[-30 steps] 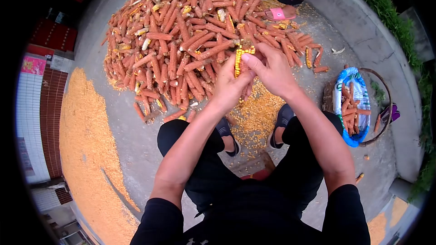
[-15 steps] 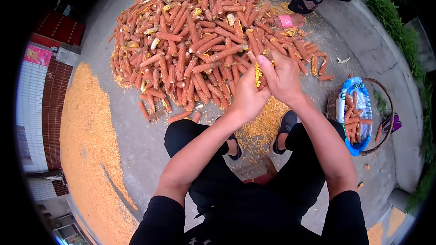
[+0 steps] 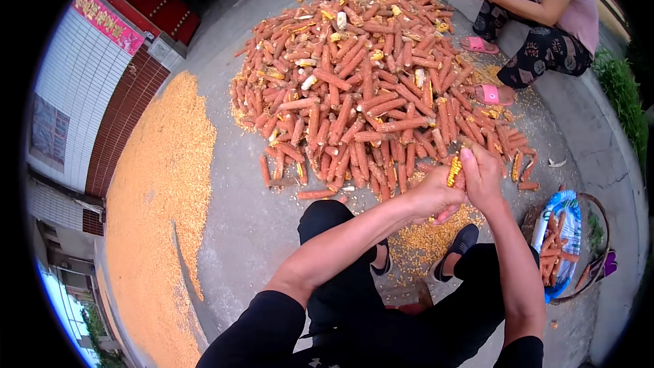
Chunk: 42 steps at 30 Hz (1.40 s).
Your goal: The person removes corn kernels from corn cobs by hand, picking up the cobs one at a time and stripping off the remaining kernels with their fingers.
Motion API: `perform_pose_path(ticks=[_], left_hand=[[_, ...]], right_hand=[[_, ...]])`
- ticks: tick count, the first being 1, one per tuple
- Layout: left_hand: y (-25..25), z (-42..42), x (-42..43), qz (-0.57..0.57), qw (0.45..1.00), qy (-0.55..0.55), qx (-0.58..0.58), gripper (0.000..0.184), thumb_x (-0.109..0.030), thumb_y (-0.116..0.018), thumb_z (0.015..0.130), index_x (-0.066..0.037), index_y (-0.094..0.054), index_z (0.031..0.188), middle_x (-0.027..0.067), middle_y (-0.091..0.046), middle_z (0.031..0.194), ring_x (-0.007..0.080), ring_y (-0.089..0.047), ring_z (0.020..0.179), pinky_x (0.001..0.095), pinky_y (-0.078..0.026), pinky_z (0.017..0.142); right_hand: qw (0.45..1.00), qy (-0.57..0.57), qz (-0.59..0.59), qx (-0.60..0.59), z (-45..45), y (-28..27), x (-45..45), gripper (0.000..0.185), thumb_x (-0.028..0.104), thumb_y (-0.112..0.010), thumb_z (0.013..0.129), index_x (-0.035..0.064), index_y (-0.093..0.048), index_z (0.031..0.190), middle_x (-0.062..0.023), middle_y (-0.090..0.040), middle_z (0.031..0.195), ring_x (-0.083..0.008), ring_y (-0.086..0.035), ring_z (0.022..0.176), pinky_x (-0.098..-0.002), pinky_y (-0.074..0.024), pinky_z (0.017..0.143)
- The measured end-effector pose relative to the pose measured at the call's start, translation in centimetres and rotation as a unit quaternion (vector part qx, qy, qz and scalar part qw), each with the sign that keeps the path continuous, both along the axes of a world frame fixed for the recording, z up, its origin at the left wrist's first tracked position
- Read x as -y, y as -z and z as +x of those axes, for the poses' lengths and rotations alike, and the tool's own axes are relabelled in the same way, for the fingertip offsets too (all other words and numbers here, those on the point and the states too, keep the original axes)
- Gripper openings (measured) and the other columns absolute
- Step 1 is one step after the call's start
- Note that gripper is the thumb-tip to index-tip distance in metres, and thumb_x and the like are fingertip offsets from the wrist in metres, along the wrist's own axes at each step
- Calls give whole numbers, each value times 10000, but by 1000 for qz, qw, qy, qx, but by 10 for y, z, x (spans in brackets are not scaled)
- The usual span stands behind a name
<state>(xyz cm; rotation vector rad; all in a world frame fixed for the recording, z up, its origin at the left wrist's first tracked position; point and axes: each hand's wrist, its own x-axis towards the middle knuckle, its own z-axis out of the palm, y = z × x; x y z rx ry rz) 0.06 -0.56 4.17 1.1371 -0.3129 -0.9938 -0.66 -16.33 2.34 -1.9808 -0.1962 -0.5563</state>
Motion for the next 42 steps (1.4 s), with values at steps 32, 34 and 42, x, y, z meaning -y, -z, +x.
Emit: perform_pose_path(ticks=[32,34,42], left_hand=[[9,13,-11,-137,977,49,-155,109,-98,-580,960,-48,-482,956,34,-484,622,121,-457,401,267,-355,339],[7,11,-10,-170,965,51,-194,132,-115,-594,951,-47,-491,905,41,-503,611,123,-469,398,268,-354,332],[8,12,-14,-146,970,76,-179,324,-168,-550,993,-56,-491,696,27,-429,530,115,-425,391,256,-335,324]], right_hand=[[976,-4,191,-108,-5,17,0,394,289,-529,1058,5,-517,785,-28,-522,633,-106,-476,574,-307,-394,530],[971,-14,211,-110,-9,5,-7,391,276,-532,1054,4,-500,774,-50,-530,630,-132,-481,570,-329,-402,548],[994,10,84,-63,-10,-2,-8,353,263,-481,1063,27,-486,801,-83,-486,617,-161,-502,547,-348,-387,517]])
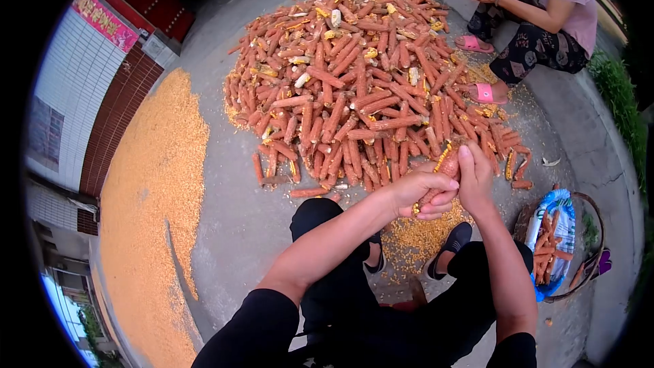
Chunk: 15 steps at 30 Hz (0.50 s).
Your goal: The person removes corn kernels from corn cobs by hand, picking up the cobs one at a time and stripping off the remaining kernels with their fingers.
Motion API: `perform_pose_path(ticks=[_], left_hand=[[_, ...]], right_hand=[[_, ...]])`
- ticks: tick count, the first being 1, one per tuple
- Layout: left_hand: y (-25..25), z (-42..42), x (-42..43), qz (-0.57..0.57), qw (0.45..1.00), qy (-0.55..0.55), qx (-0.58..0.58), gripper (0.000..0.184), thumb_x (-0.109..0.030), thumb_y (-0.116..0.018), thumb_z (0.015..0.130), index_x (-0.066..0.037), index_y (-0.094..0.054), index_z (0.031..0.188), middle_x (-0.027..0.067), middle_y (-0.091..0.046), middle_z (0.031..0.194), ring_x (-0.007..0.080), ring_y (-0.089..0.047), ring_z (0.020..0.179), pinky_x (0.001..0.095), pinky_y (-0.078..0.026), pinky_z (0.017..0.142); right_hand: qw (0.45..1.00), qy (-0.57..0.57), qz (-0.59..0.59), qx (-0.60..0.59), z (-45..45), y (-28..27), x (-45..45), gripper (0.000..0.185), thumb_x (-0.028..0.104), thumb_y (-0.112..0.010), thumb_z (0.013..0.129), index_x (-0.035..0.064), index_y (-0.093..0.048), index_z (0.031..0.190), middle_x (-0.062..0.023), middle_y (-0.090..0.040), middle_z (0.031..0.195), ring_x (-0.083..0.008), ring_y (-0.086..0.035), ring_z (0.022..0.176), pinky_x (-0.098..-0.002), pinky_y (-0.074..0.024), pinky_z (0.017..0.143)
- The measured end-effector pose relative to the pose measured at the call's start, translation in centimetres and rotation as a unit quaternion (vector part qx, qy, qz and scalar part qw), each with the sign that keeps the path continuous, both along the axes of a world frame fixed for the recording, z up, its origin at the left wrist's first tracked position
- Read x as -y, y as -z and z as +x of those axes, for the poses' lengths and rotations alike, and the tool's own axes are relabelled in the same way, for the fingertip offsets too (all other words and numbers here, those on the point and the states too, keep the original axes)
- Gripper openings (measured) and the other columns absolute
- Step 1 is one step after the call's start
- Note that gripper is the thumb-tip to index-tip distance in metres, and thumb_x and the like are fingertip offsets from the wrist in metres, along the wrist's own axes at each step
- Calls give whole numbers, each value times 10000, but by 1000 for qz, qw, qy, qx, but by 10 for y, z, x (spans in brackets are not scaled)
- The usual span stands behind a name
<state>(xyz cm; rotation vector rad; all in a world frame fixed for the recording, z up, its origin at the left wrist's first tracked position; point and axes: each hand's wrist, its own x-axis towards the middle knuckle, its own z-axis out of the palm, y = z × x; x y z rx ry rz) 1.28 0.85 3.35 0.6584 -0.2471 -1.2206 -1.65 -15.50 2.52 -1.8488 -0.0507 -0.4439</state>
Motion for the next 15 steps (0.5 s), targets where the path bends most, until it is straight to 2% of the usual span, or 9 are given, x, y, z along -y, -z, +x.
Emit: perform_pose_path(ticks=[3,5,9,11,14,15], left_hand=[[6,0,0,-47,997,38,-37,272,-181,-530,1011,-51,-503,773,34,-445,551,110,-421,393,248,-323,319],[16,2,-1,-84,990,90,-73,223,-188,-514,1022,-52,-510,846,41,-459,570,108,-421,396,243,-316,316],[8,-2,-1,-94,989,63,-94,261,-201,-503,1032,-50,-502,818,41,-462,575,108,-415,392,237,-320,321],[-6,-6,-5,-106,987,56,-104,281,-210,-509,1032,-46,-496,804,39,-455,569,111,-416,394,240,-330,325],[8,-3,-2,-105,993,42,-24,248,-219,-520,1030,-38,-493,864,41,-465,577,119,-442,409,255,-361,347],[8,-3,1,-81,997,13,8,223,-233,-535,1025,-30,-497,941,48,-483,603,128,-463,423,265,-382,364]], right_hand=[[997,-23,-17,67,0,-6,-1,349,239,-427,1085,32,-483,810,-49,-458,624,-130,-488,535,-318,-382,506],[997,-36,-23,59,-3,-17,-2,349,222,-391,1095,35,-483,815,-24,-460,640,-105,-485,541,-292,-383,506],[998,-56,17,18,-9,-22,-4,348,203,-364,1104,38,-486,822,3,-481,666,-73,-476,560,-259,-381,513],[997,-60,17,43,-8,-27,-8,341,198,-366,1103,33,-493,833,3,-499,675,-67,-476,568,-258,-384,515],[995,-65,51,48,0,-11,-5,305,163,-391,1083,30,-523,843,-6,-533,692,-57,-476,581,-252,-386,524],[996,-60,65,32,1,-2,2,292,153,-409,1074,32,-528,836,-6,-536,694,-56,-477,586,-251,-385,528]])
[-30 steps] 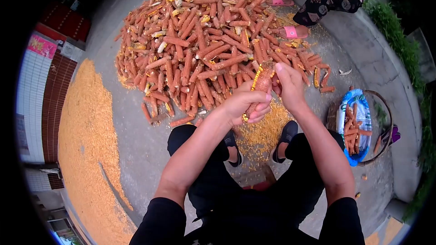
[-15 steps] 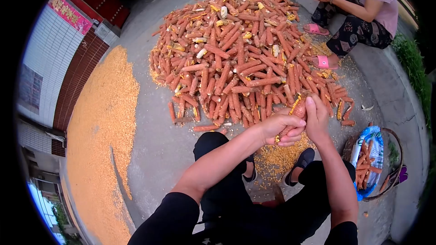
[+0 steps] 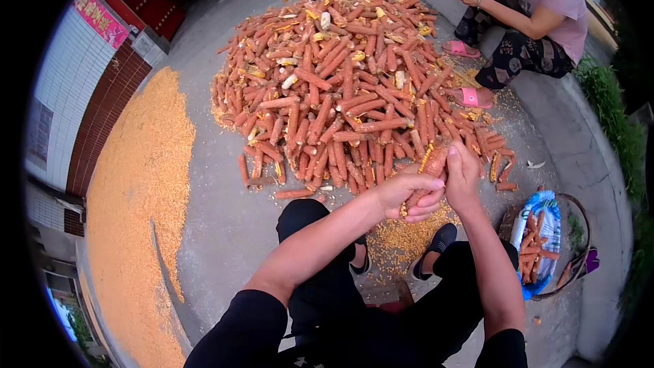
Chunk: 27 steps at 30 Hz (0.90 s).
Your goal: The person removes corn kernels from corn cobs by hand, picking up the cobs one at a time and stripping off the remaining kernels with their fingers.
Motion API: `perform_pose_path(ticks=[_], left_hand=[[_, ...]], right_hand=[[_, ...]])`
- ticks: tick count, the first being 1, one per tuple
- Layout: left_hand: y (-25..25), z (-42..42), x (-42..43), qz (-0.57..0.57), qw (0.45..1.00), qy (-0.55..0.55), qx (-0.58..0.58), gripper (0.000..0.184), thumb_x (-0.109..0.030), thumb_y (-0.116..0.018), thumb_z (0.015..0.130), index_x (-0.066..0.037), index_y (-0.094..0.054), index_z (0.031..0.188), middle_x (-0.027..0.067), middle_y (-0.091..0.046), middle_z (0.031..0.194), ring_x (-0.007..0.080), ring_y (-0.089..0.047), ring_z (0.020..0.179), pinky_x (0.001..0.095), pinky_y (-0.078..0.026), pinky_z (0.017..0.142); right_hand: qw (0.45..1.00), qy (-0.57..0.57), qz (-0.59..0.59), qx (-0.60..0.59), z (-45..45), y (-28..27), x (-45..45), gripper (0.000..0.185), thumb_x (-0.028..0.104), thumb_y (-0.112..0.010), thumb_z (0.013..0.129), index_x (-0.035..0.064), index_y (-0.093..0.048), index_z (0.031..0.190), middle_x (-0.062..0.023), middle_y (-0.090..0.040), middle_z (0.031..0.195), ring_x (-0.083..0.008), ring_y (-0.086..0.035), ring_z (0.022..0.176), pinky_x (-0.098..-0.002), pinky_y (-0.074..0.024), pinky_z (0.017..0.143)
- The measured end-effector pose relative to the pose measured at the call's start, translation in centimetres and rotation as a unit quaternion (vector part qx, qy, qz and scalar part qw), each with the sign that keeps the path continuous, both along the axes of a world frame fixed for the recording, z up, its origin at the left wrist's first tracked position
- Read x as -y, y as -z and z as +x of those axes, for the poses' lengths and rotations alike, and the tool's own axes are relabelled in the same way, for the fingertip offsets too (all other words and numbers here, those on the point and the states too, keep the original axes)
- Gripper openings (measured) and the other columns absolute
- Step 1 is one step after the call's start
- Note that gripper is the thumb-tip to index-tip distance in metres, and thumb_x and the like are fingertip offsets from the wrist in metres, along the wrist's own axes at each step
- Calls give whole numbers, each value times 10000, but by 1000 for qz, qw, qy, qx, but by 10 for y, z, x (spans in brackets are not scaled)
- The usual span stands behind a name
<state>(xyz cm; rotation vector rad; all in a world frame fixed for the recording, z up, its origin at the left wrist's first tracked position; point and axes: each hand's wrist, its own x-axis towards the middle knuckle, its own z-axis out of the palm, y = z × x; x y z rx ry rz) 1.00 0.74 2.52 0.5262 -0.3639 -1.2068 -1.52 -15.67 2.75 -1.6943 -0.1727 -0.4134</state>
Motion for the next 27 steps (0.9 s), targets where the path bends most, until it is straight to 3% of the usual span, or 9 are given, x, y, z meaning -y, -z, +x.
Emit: perform_pose_path(ticks=[4,8,11,13,17,18,21,24,27], left_hand=[[-9,3,4,83,985,-132,67,336,-293,-534,1015,15,-528,1149,78,-543,732,161,-550,530,299,-459,444],[-11,3,4,125,963,-207,120,391,-284,-489,1019,6,-515,1279,90,-570,800,176,-572,592,318,-510,523],[-4,4,6,161,943,-234,171,322,-209,-492,1038,-4,-513,1286,82,-587,855,169,-591,626,310,-532,553],[2,2,9,187,920,-247,239,275,-155,-507,1042,9,-518,1264,55,-574,896,141,-597,669,297,-542,556],[1,-4,15,217,892,-297,262,247,-52,-616,987,19,-511,1199,101,-637,990,127,-629,627,266,-518,477],[1,-3,17,244,874,-317,277,256,-9,-662,948,31,-508,1148,113,-661,898,158,-672,586,260,-485,411],[-6,-6,18,283,827,-349,339,235,-22,-673,937,20,-519,1110,113,-669,924,133,-657,567,237,-456,386],[-9,-7,17,311,810,-335,369,249,-31,-689,917,14,-530,1103,87,-679,936,136,-681,656,273,-503,476],[10,-1,22,324,654,-415,542,288,-36,-699,886,8,-531,1116,125,-693,916,250,-718,757,365,-543,621]], right_hand=[[996,30,-22,-75,8,19,17,214,124,-498,1031,-16,-618,923,-38,-633,762,-88,-592,646,-257,-467,583],[995,50,13,-86,4,5,17,212,100,-535,1013,-43,-683,1061,-93,-730,909,-136,-716,859,-281,-563,779],[995,32,33,-83,0,-5,14,223,135,-557,1020,-45,-688,1019,-85,-727,886,-138,-708,819,-283,-555,745],[996,58,-18,-72,-1,-4,13,269,210,-594,1015,-36,-686,957,-86,-676,749,-138,-651,691,-305,-503,630],[990,96,-87,-52,-4,-11,9,318,274,-634,992,-22,-651,877,-103,-594,640,-165,-581,596,-337,-437,559],[990,98,-92,-42,-4,-14,8,329,286,-648,983,-18,-637,859,-108,-570,618,-177,-565,578,-347,-425,549],[974,110,-198,-1,-5,-15,7,343,287,-684,954,-6,-577,812,-113,-543,601,-224,-553,558,-364,-422,543],[967,114,-229,10,-6,-18,5,351,266,-696,941,3,-525,785,-124,-521,590,-276,-543,544,-402,-423,544],[974,110,-197,19,-3,-13,1,327,224,-666,953,0,-512,770,-161,-544,617,-327,-562,563,-432,-430,555]])
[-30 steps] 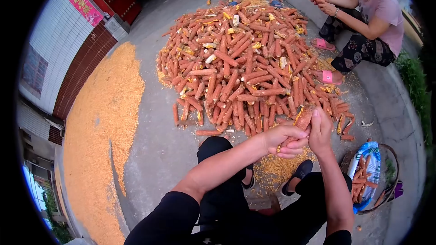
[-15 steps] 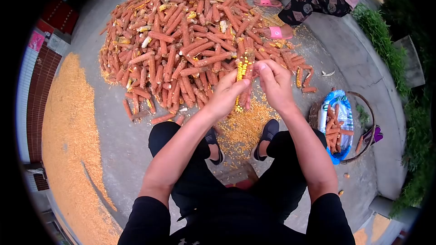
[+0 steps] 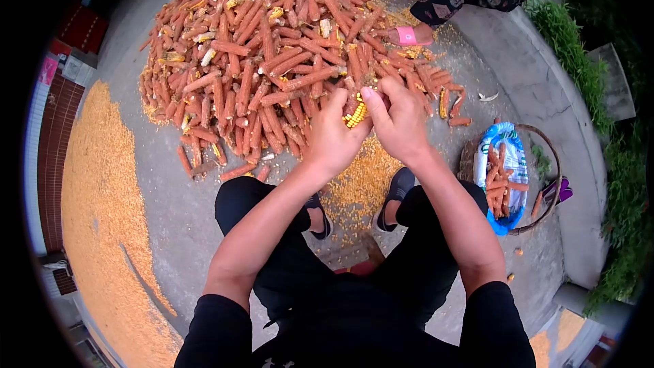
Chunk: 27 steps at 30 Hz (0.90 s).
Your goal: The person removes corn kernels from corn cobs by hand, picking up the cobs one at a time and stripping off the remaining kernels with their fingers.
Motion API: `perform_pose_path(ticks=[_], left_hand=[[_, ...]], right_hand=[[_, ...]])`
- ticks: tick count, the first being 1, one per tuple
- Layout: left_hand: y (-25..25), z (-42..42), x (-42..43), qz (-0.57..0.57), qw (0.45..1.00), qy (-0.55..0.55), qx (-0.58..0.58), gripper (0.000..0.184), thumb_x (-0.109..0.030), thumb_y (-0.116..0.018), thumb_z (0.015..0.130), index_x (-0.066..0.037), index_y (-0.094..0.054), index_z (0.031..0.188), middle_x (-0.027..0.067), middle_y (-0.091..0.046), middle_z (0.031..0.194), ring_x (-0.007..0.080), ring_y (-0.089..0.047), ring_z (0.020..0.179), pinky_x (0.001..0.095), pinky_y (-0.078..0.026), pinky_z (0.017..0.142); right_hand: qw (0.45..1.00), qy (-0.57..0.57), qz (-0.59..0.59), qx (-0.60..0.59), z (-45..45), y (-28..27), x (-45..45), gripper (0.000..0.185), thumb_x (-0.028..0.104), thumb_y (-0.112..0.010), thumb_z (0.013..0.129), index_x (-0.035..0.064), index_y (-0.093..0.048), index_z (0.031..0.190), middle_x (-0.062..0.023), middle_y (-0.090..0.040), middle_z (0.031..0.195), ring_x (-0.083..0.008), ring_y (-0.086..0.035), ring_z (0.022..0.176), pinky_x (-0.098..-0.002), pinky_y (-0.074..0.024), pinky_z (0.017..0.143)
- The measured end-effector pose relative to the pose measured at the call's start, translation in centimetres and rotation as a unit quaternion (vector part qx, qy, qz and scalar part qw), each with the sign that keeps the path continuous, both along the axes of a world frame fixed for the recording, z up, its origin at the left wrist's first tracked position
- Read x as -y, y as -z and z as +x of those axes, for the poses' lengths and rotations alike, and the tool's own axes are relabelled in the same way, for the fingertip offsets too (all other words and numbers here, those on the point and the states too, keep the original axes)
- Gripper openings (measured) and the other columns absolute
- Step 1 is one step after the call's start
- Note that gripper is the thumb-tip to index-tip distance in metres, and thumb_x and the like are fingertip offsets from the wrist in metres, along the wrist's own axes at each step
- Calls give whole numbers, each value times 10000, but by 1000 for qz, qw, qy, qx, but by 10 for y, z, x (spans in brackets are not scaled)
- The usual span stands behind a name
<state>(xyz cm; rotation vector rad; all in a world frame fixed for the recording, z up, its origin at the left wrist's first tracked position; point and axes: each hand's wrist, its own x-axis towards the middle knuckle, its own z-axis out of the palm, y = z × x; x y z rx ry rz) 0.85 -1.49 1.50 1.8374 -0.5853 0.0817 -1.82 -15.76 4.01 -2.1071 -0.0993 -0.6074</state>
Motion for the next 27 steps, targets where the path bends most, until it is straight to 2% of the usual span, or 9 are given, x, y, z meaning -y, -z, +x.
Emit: perform_pose_path(ticks=[3,6,9,12,15,18,22,25,27], left_hand=[[-5,-11,2,53,998,-40,4,406,-90,-732,843,0,-522,1179,274,-675,935,495,-672,828,529,-533,727],[-10,-14,3,125,990,-60,-3,397,-78,-700,859,-15,-505,1199,290,-677,925,526,-646,858,563,-521,724],[-7,-11,2,152,987,-59,2,409,-83,-703,860,-14,-491,1203,291,-678,901,527,-645,856,588,-508,723],[-8,-4,-1,158,984,-78,-8,396,-96,-719,857,-8,-522,1189,280,-684,935,495,-667,880,546,-529,737],[-3,4,-5,45,997,-43,-52,375,-104,-726,856,-3,-560,1177,251,-694,992,426,-695,929,468,-540,793],[3,9,-9,-37,982,27,-183,341,-91,-746,871,14,-576,1148,88,-623,801,175,-613,702,363,-522,673],[-2,4,-6,-12,989,16,-146,385,-121,-713,860,-4,-570,1197,209,-693,1018,345,-696,953,408,-523,855],[-7,-2,-6,77,995,-29,-56,360,-131,-698,866,-11,-556,1174,227,-685,983,381,-691,927,428,-529,828],[-6,-5,-6,106,993,-37,-19,334,-133,-684,872,-16,-546,1153,242,-676,958,410,-683,910,441,-531,808]], right_hand=[[1000,3,-14,5,4,7,-1,281,177,-634,958,-4,-520,777,-194,-551,647,-374,-570,592,-441,-435,561],[1000,-4,-7,-21,2,6,-1,227,135,-624,938,-8,-532,788,-209,-564,686,-399,-579,620,-457,-448,571],[994,-22,-76,70,5,11,-1,201,122,-630,915,-11,-541,795,-208,-578,710,-400,-604,645,-473,-466,588],[990,-46,-115,68,3,21,1,156,106,-625,898,-15,-566,820,-206,-603,741,-410,-626,685,-484,-484,610],[997,-34,-38,61,4,24,6,146,119,-626,904,-18,-610,857,-180,-614,721,-350,-633,645,-442,-484,595],[998,-10,50,-28,3,17,11,157,136,-630,911,-18,-645,882,-149,-614,684,-265,-614,594,-402,-471,576],[994,-23,87,-68,4,12,5,215,200,-599,976,1,-671,939,-39,-596,690,-110,-524,633,-307,-438,596],[996,5,72,-49,6,6,2,235,164,-606,950,-37,-629,832,-170,-595,635,-252,-612,585,-397,-449,564],[998,7,45,-32,7,8,3,232,143,-591,940,-42,-600,801,-192,-580,636,-275,-610,585,-409,-444,564]])
